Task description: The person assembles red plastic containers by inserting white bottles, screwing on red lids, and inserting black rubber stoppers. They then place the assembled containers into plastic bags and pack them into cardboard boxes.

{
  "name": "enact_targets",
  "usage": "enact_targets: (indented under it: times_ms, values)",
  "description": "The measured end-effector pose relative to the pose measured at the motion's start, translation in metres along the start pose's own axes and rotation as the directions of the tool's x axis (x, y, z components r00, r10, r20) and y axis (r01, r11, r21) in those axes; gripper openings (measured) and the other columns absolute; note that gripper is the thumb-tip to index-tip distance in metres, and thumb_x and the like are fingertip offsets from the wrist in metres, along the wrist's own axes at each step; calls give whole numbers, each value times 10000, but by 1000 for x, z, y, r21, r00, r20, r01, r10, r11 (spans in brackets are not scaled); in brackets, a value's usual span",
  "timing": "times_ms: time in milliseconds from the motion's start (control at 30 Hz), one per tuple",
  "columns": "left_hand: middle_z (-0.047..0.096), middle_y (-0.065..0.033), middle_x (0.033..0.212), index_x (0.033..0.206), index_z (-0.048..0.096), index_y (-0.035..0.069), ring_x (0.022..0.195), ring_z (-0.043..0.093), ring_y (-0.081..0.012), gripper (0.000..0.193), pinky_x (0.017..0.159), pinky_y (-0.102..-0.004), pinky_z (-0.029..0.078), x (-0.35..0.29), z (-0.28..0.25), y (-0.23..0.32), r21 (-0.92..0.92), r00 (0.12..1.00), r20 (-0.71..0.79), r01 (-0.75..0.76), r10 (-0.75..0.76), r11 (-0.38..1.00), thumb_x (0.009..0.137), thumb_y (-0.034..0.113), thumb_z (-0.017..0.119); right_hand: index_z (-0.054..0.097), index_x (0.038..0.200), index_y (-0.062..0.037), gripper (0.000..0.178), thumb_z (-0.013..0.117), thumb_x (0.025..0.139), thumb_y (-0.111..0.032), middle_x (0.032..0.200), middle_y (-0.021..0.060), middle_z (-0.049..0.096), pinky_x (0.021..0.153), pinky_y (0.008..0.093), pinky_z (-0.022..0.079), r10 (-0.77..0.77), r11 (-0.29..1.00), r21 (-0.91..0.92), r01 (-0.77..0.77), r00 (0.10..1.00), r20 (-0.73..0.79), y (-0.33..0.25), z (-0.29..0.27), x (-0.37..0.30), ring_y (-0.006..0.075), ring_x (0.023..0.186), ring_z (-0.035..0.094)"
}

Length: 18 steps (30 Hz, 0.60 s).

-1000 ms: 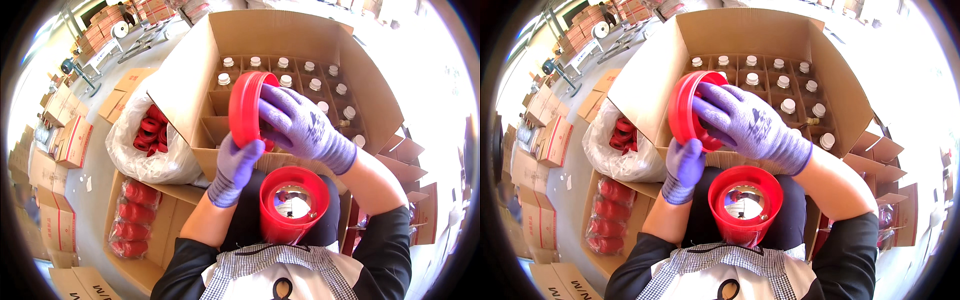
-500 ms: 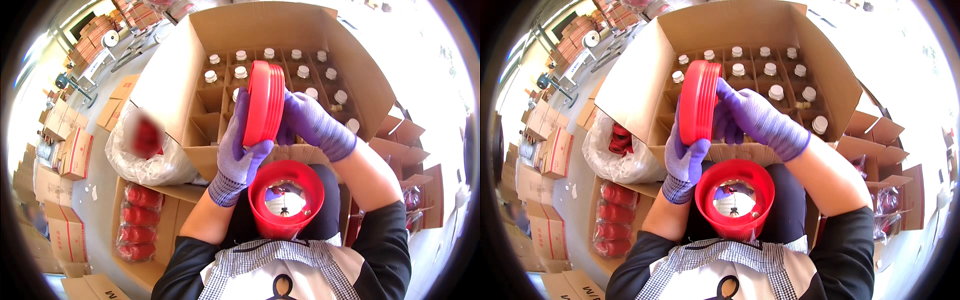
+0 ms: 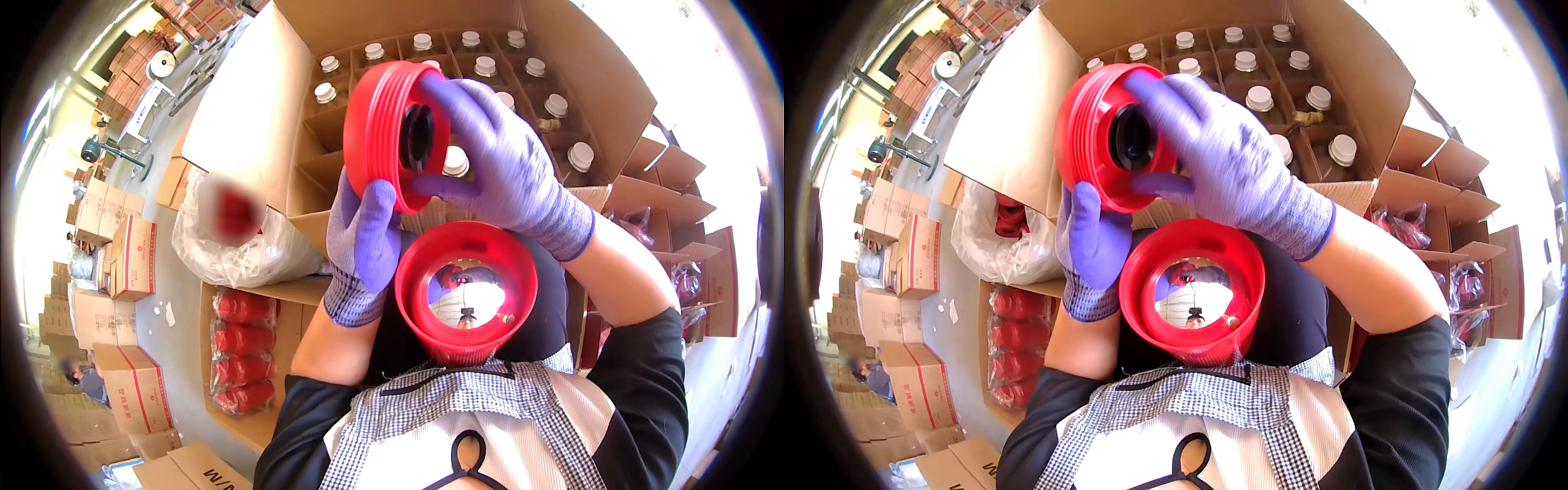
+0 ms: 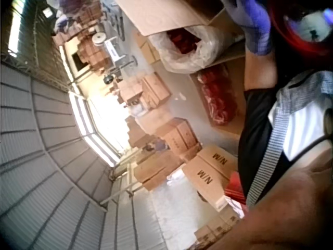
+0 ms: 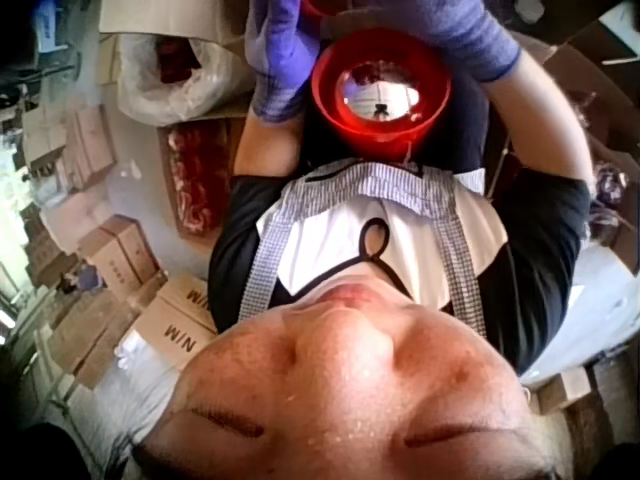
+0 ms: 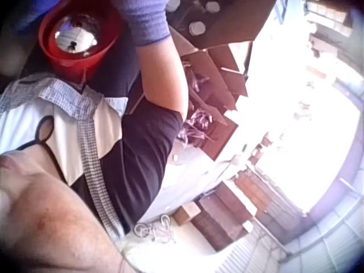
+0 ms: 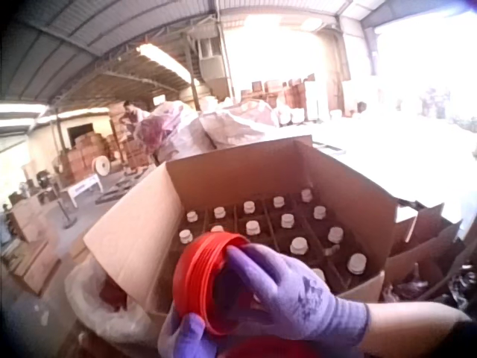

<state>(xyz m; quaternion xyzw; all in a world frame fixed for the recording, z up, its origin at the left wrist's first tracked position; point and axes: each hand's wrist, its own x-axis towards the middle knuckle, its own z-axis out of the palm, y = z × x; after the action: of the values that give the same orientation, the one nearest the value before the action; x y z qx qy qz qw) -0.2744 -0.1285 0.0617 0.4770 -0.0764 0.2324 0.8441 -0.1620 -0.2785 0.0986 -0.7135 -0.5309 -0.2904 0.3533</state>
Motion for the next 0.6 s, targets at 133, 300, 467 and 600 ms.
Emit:
enact_targets:
  times_ms: [133,300,467,600]
  values:
    - [564,-144,1409,1505,400,-51,1261,571,-221,690,1093,-369,430,0,-2,5,211,994,110,-8,-16,977,1000,327,679,573,1272,11,594,790,867,-366,959,195,703,756,449,580,265,930,213,-300,948,178,-1,6,0,384,797,701]
    - [542,-148,1453,1556,326,-67,1315,542,-223,760,1121,-363,410,-5,2,9,104,998,54,15,-20,994,997,298,689,557,1296,4,696,788,852,-481,979,202,694,790,447,578,426,799,329,-503,860,280,0,1,0,404,835,698]
    - [535,-147,1458,1564,318,-61,1316,531,-211,770,1114,-350,412,-7,1,13,264,995,91,21,-47,964,1000,314,683,511,1352,5,674,798,850,-341,1074,212,690,838,468,566,157,973,149,-177,978,138,-3,2,0,424,951,698]
    - [550,-145,1438,1557,335,-60,1305,537,-206,743,1092,-338,429,-9,0,12,278,996,90,-11,-15,960,1004,302,676,509,1374,-28,668,791,839,-314,978,193,706,778,471,572,41,999,-41,-32,966,257,14,3,4,392,862,717]
